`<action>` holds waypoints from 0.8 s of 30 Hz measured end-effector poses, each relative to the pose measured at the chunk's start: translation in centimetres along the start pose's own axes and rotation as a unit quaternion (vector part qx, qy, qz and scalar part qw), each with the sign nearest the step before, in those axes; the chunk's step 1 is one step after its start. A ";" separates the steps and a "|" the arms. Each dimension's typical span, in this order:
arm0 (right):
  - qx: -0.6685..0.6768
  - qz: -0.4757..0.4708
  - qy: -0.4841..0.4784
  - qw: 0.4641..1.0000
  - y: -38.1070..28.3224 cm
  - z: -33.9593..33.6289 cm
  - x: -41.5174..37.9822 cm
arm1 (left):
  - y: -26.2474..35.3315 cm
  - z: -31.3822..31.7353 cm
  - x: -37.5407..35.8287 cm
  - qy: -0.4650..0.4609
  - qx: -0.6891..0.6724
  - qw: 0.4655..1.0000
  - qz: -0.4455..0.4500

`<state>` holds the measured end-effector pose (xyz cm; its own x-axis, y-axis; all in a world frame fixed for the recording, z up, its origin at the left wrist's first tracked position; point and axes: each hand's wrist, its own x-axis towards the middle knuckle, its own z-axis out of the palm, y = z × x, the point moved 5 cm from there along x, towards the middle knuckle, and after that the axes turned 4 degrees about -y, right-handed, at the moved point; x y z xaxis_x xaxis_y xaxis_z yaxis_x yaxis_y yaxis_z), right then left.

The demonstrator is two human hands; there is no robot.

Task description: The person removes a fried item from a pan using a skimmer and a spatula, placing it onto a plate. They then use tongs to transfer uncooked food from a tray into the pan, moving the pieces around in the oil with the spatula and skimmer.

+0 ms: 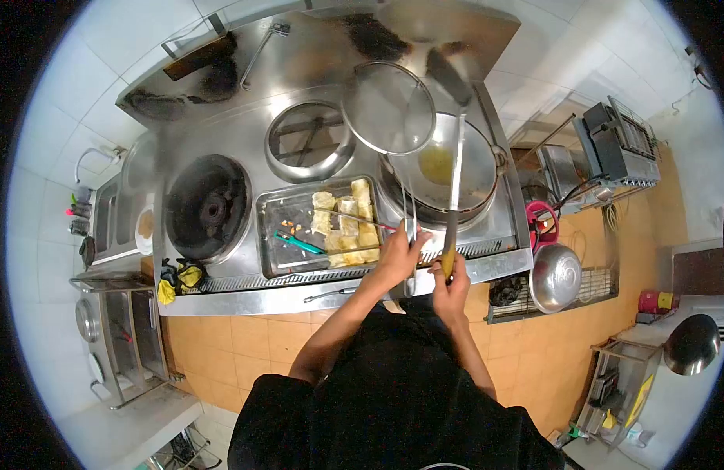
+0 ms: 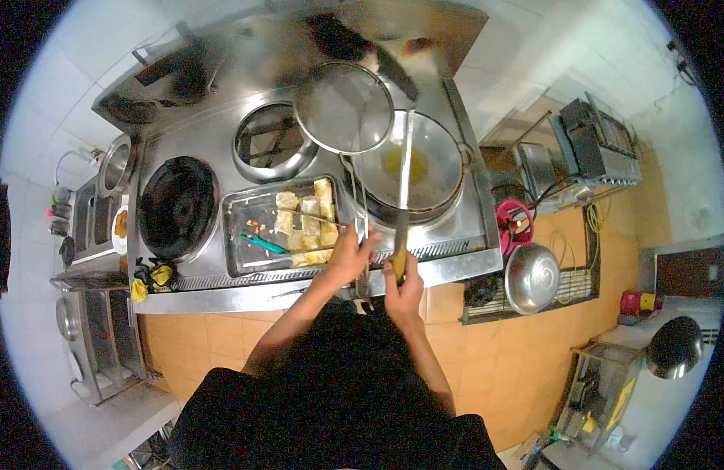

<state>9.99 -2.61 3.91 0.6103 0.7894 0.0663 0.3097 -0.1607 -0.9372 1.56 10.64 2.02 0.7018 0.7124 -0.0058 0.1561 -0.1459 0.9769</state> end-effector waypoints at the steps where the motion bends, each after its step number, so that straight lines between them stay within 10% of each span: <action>1: 0.046 0.058 -0.004 0.997 0.5 -0.7 -0.3 | -1.0 -0.4 -0.1 0.014 0.026 0.999 -0.030; 10: 0.068 0.043 0.144 0.986 4.2 -8.3 -0.9 | -3.2 -3.5 -4.5 -0.040 0.312 0.946 -0.082; 24: 0.126 0.087 0.208 0.966 4.9 -9.7 -2.1 | -9.2 -4.7 -8.5 -0.067 0.353 0.931 -0.063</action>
<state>17.29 -10.79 2.48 0.8932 0.4493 -0.0177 0.0204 -0.0799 -0.9966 -9.05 9.17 -5.87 0.7199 0.6695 -0.1831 0.6281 -0.5160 0.5825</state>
